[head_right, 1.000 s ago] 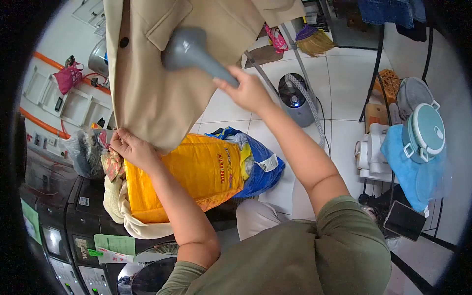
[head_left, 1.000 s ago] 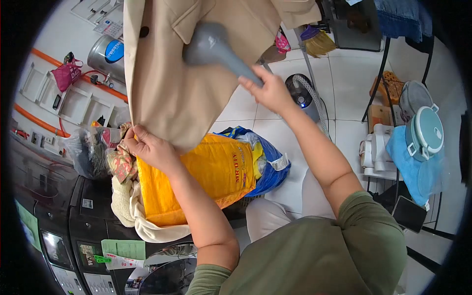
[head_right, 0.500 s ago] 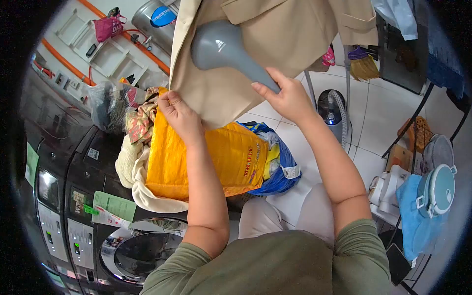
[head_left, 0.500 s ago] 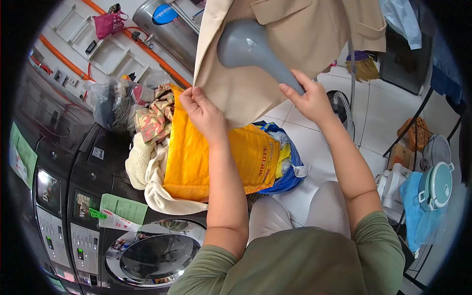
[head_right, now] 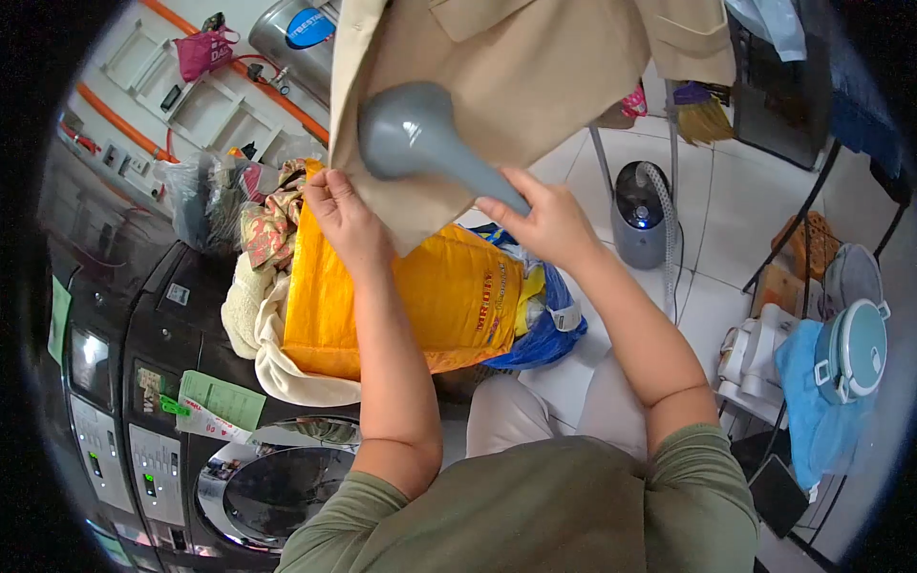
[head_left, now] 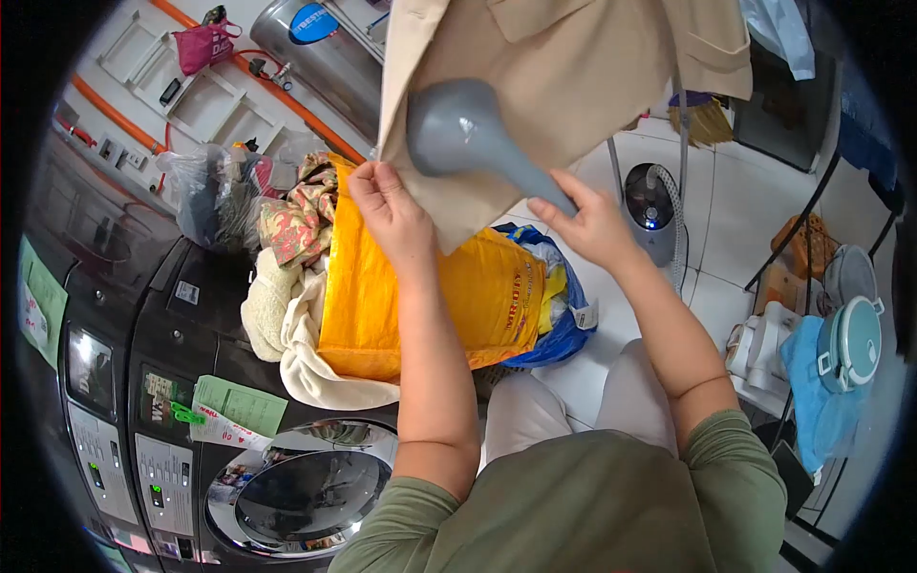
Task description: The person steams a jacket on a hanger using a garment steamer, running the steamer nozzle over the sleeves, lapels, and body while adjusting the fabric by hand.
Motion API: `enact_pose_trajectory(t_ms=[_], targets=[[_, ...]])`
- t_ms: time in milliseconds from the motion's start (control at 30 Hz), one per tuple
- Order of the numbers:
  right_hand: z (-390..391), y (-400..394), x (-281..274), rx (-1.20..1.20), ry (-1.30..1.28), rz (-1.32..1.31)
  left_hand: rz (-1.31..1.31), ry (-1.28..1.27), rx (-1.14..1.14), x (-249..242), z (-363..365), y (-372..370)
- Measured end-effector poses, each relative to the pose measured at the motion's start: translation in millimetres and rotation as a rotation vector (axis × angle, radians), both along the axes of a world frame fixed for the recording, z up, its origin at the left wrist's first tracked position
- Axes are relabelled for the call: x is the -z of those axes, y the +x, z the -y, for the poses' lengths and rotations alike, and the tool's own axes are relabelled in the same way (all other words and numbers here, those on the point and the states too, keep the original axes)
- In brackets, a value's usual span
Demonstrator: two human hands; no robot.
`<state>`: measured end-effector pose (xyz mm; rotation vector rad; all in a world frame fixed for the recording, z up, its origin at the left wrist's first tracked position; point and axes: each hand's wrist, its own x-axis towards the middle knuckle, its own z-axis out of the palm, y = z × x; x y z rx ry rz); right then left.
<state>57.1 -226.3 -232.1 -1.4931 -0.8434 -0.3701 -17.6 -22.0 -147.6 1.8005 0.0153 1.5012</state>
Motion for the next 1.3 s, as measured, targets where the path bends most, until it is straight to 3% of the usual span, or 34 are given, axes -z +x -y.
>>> enact_pose_trajectory(t_ms=[400,500,700,800,900,1000,1100,1233,1300], targets=[[1,-41,89,-0.12,0.104,-0.377,0.029,-0.071,0.185,-13,16,-6],[-7,-47,102,-0.055,0.106,-0.159,0.028,-0.048,0.153,-15,14,-7],[-4,-41,99,-0.103,0.06,-0.452,0.022,-0.047,0.117,-19,15,-9],[-11,-49,107,-0.131,0.116,-0.373,0.016,-0.049,0.155,-17,12,-7],[-25,-52,117,-0.026,0.151,-0.098,0.024,-0.065,0.188,-15,12,-6],[-11,-53,105,-0.13,0.057,-0.402,0.023,-0.064,0.185,-15,11,-6],[-11,-49,109,-0.134,0.07,-0.504,0.034,-0.088,0.209,-15,13,-5],[-22,-55,120,-0.068,0.104,-0.188,0.042,-0.081,0.177,-13,20,-2],[-17,-56,110,-0.12,0.083,-0.335,0.044,-0.083,0.162,-14,22,-2]])
